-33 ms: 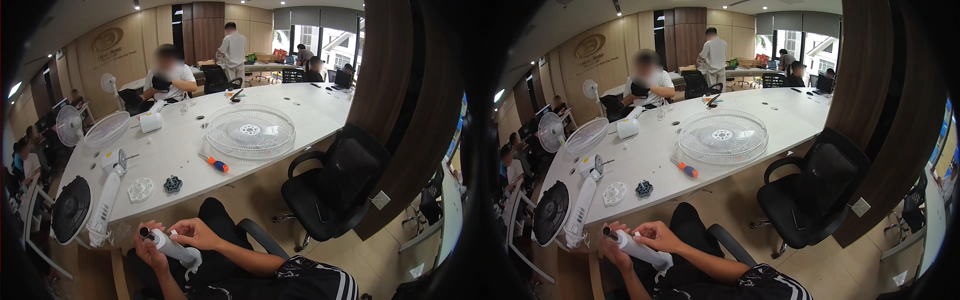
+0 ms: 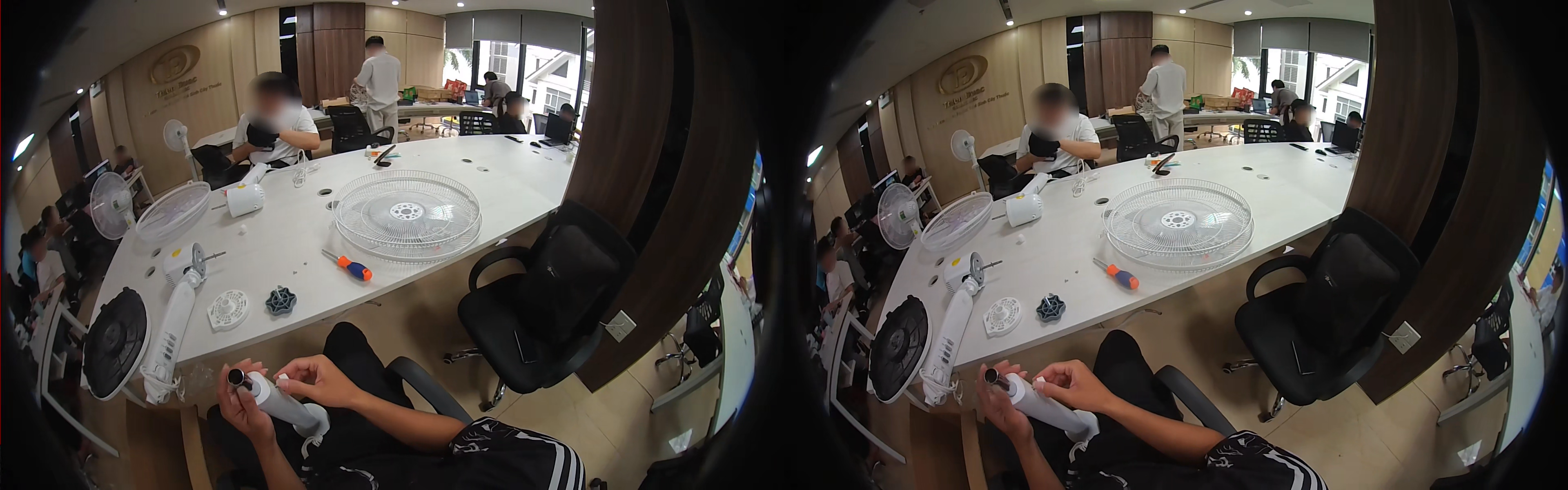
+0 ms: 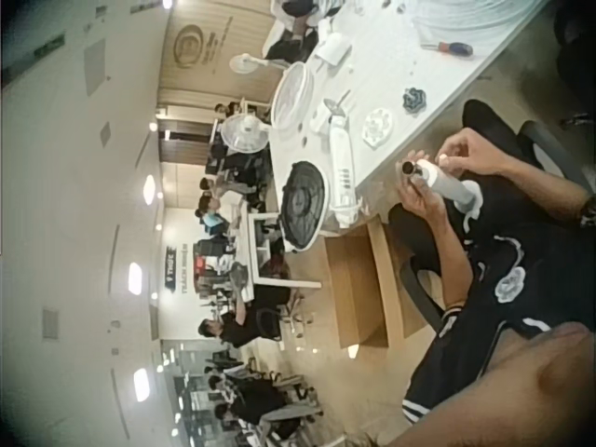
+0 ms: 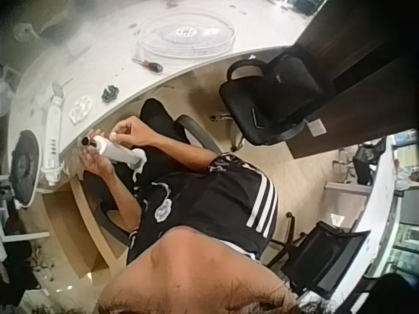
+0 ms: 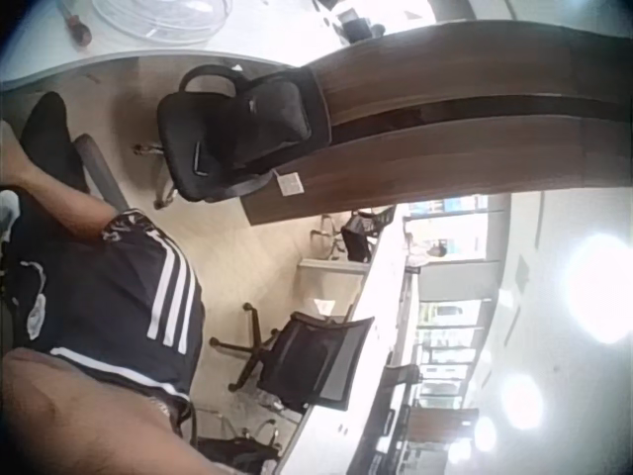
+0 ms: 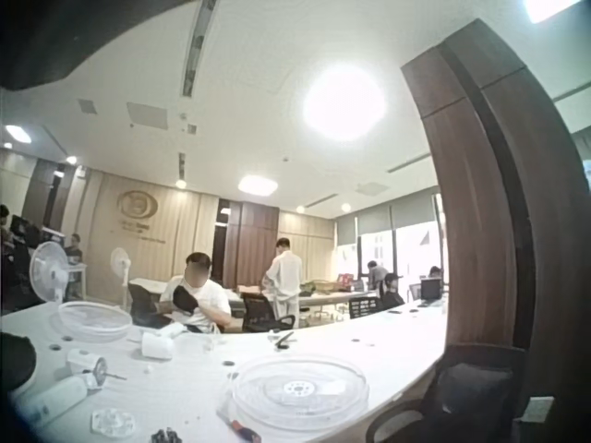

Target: Assemble a standing fan by connecting the base and motor housing components.

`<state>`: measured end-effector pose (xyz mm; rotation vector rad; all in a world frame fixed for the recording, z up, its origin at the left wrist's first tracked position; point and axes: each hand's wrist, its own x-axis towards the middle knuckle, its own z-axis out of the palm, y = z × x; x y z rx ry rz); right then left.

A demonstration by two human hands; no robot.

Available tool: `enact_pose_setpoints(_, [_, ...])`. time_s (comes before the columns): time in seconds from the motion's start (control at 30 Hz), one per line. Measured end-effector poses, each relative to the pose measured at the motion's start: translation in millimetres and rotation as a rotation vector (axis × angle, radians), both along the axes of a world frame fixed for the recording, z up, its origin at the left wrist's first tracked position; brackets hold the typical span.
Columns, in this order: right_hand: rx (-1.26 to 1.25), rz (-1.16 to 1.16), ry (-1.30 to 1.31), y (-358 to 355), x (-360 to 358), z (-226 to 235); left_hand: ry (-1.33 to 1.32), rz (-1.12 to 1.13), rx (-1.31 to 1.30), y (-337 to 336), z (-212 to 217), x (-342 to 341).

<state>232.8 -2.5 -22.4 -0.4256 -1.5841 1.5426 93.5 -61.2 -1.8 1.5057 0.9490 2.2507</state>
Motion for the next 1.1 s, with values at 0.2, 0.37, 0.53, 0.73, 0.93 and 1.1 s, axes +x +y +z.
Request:
enact_pose_setpoints(0.2, [-0.035,-0.164,-0.127,-12.2,5.7,9.3,0.006,0.038,0.006,9.2,-12.6,2.0])
enact_pose_setpoints(0.37, [0.062,-0.273,0.052,-22.1,18.8,8.7,-0.016,-0.051,0.004,19.4,-15.6,7.8])
enact_pose_setpoints(0.53, [-0.149,-0.301,-0.013,-23.9,25.0,15.2,-0.06,-0.254,-0.002,20.8,-7.2,12.5])
enact_pose_setpoints(0.73, [-0.08,-0.407,0.016,-33.7,40.5,8.4,0.131,-0.846,-0.122,27.2,17.4,-1.7])
enact_pose_setpoints(0.93, [0.026,-0.32,0.03,-48.9,58.2,15.8,0.205,-0.993,-0.19,39.1,29.8,-7.9])
enact_pose_setpoints(1.1, [0.028,-0.251,0.017,-39.1,62.1,10.9,0.188,-1.116,-0.14,49.7,19.5,-8.9])
